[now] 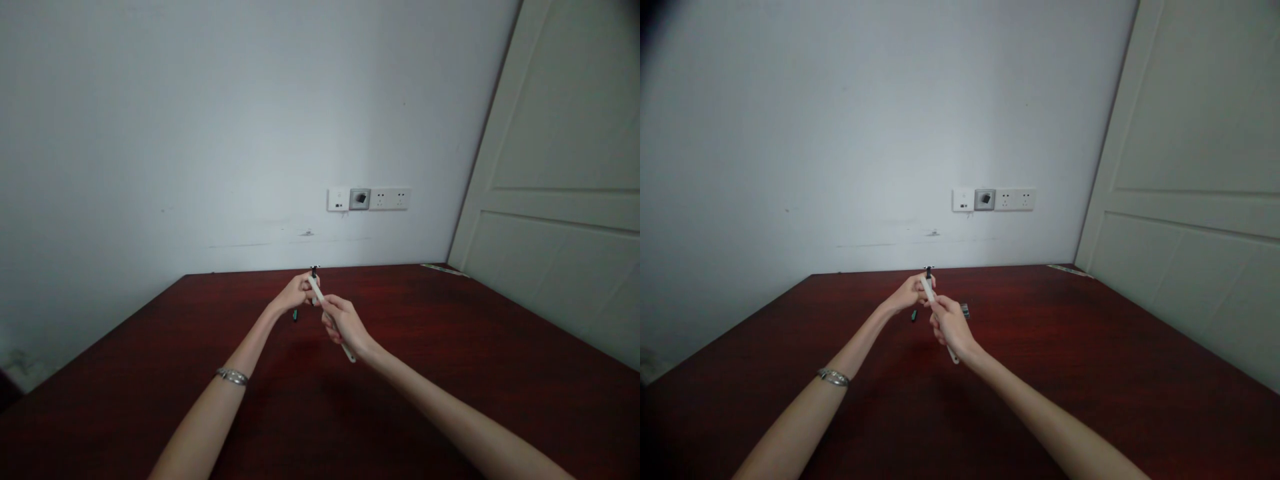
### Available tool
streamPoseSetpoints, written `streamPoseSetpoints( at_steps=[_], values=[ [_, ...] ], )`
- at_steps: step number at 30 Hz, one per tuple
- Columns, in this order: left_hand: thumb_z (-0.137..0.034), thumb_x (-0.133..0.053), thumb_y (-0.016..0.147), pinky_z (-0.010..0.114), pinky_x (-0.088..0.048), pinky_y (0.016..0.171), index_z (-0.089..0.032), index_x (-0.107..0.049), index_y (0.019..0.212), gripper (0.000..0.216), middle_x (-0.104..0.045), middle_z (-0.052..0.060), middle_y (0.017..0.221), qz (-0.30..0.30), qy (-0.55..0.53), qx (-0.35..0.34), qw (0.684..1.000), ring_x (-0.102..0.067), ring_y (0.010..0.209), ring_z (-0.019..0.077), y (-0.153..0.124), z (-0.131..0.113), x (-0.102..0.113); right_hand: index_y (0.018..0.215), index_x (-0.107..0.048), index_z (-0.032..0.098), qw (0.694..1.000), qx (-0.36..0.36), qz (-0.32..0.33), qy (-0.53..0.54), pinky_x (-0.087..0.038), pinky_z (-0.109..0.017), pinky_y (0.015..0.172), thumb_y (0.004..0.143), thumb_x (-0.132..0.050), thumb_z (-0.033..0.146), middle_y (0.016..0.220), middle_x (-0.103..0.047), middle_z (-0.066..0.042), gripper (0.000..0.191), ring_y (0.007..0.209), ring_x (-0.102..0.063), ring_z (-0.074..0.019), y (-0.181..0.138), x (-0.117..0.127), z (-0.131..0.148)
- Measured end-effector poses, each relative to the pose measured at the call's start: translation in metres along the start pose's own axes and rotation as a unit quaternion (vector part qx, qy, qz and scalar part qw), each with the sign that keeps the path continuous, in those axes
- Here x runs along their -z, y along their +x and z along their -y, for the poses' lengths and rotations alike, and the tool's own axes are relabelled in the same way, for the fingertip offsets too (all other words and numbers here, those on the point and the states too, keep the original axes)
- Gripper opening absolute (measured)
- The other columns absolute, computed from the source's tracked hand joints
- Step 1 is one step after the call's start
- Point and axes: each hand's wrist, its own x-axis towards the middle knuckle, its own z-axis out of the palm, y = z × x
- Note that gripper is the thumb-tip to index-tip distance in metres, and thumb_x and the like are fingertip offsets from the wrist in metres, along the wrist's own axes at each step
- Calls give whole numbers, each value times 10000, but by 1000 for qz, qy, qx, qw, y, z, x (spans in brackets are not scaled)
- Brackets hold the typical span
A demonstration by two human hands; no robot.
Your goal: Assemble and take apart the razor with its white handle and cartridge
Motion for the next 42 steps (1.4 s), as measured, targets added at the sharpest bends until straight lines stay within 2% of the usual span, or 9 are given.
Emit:
streamPoseSetpoints(
  at_steps=[5,13,19,23,27,30,36,38,42],
  values=[
    [-224,-648,691,178,-439,495,-142,-473,982,349,-624,15,687,16,21,-3,1000,-624,587,126,2,4,3,834,-481,191,998,50,-11,33,-139,-147,273,737,-535,465,451,-373,110,295,276,-236,-18,12,2,10],
    [-183,-650,672,175,-443,485,-145,-471,909,300,-613,0,645,-10,25,4,1000,-618,556,120,1,7,4,868,-498,184,1000,-13,2,17,-116,-146,278,728,-538,446,443,-361,111,300,281,-235,-22,0,0,0],
    [-187,-605,729,214,-475,510,-152,-444,934,263,-664,76,723,-23,39,30,999,-657,625,169,-3,3,10,962,-553,159,998,41,-52,3,-186,-141,284,741,-532,400,552,-423,69,327,346,-288,-23,0,32,13],
    [-196,-621,729,224,-484,534,-148,-459,939,270,-669,83,722,-25,30,33,999,-661,628,168,-4,2,14,908,-588,142,990,70,-46,-116,-291,-173,279,770,-502,376,477,-428,63,285,328,-350,-57,3,58,11],
    [-224,-637,721,225,-486,534,-149,-463,950,297,-671,85,728,-33,31,33,998,-665,646,175,-5,1,18,1199,-524,162,968,68,-44,-237,-382,-207,312,799,-468,372,497,-516,42,455,345,-476,-106,-2,72,0],
    [-241,-637,720,226,-487,522,-149,-466,948,299,-669,84,723,-30,32,33,998,-663,637,176,-6,1,19,1262,-508,179,930,67,-29,-361,-421,-238,385,827,-442,348,505,-558,18,471,379,-519,-132,-8,75,-5],
    [-251,-635,717,228,-491,512,-145,-470,953,306,-668,90,724,-20,32,39,998,-662,621,176,-5,1,17,1113,-626,262,747,46,-33,-662,-437,-308,664,822,-435,249,861,-680,-94,349,767,-640,-228,-10,59,-13],
    [-259,-629,725,227,-490,510,-146,-469,956,303,-669,94,732,-17,35,41,998,-663,622,177,-6,0,16,1052,-642,244,720,19,-12,-693,-433,-307,678,827,-407,230,904,-673,-110,325,821,-641,-246,-9,50,-18],
    [-251,-614,736,225,-488,505,-150,-465,950,279,-670,95,734,-16,44,45,998,-665,628,184,-7,-3,14,1001,-643,184,709,4,6,-705,-447,-328,692,823,-378,196,926,-665,-148,320,842,-643,-269,-1,35,-27]
  ],
)
